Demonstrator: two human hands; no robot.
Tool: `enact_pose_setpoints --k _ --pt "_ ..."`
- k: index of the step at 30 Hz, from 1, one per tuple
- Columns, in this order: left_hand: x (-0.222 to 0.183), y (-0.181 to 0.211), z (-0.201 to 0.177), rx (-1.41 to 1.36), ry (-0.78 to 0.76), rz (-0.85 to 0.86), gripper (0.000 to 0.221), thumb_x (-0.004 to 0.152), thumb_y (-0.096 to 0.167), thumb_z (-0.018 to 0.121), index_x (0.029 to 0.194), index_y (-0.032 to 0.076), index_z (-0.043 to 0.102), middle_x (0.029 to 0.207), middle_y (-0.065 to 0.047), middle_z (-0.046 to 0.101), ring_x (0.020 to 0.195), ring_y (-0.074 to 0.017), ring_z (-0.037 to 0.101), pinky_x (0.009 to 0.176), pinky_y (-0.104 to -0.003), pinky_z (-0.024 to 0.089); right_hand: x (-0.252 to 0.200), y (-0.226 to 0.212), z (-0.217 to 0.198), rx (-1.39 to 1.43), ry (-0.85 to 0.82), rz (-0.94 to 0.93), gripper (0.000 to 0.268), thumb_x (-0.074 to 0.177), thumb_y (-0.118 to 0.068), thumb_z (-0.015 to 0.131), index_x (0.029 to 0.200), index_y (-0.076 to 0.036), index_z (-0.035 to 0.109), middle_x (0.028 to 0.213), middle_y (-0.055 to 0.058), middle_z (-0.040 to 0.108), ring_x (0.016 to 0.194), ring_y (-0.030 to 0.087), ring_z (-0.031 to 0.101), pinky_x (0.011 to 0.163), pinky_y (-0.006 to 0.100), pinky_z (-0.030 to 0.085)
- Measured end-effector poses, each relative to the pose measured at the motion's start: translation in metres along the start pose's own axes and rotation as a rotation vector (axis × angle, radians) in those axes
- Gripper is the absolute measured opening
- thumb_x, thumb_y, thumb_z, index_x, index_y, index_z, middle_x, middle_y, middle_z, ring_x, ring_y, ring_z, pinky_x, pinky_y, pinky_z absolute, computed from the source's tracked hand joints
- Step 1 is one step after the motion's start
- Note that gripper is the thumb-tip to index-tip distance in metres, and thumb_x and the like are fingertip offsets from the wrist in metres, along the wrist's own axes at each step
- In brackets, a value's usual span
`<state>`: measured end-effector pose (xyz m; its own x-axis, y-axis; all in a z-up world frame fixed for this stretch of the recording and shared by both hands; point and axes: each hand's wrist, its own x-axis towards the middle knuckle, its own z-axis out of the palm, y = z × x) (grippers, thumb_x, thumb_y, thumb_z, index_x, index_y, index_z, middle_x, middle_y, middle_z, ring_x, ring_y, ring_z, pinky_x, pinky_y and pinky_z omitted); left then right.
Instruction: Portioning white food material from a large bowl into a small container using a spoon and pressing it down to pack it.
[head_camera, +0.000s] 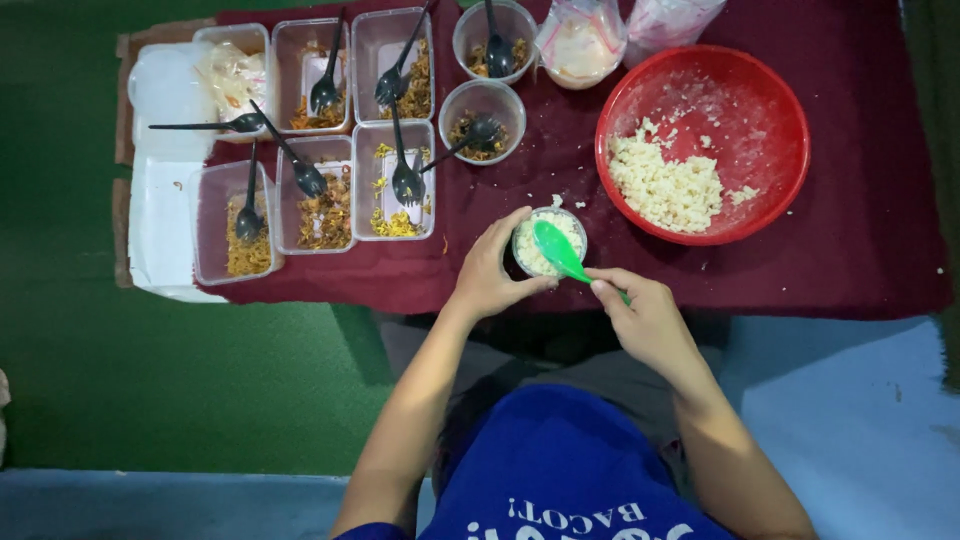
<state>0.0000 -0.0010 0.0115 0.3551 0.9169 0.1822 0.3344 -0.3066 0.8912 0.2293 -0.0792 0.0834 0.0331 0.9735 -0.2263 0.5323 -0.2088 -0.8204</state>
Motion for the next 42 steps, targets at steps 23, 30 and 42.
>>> enact_pose_setpoints --k 23,30,42 --pt "0.001 0.004 -0.001 0.001 -0.031 -0.056 0.105 0.065 0.041 0.096 0.152 0.012 0.045 0.136 -0.014 0.061 0.132 -0.0327 0.057 0.118 -0.048 0.04 0.009 0.012 0.002 0.12 -0.011 0.004 0.026 0.101 -0.013 0.061 0.119 -0.013 0.08 0.058 0.006 0.062 0.059 0.014 0.053 0.057 0.029 0.045" --pt "-0.001 0.002 0.001 0.001 -0.013 -0.049 0.104 0.066 0.04 0.096 0.152 0.012 0.045 0.136 -0.014 0.061 0.132 -0.0329 0.057 0.118 -0.048 0.041 0.011 0.021 0.012 0.154 -0.006 0.03 0.024 0.102 -0.014 0.062 0.118 -0.014 0.08 0.056 0.007 0.062 0.058 0.012 0.052 0.057 0.028 0.045" --pt "0.0 -0.001 0.001 -0.021 0.016 -0.025 0.104 0.065 0.043 0.096 0.151 0.011 0.047 0.134 -0.014 0.062 0.131 -0.0327 0.058 0.117 -0.048 0.042 0.011 0.016 0.017 0.135 0.035 0.073 0.023 0.101 -0.015 0.066 0.117 -0.016 0.081 0.065 0.011 0.069 0.063 0.013 0.058 0.06 0.029 0.051"
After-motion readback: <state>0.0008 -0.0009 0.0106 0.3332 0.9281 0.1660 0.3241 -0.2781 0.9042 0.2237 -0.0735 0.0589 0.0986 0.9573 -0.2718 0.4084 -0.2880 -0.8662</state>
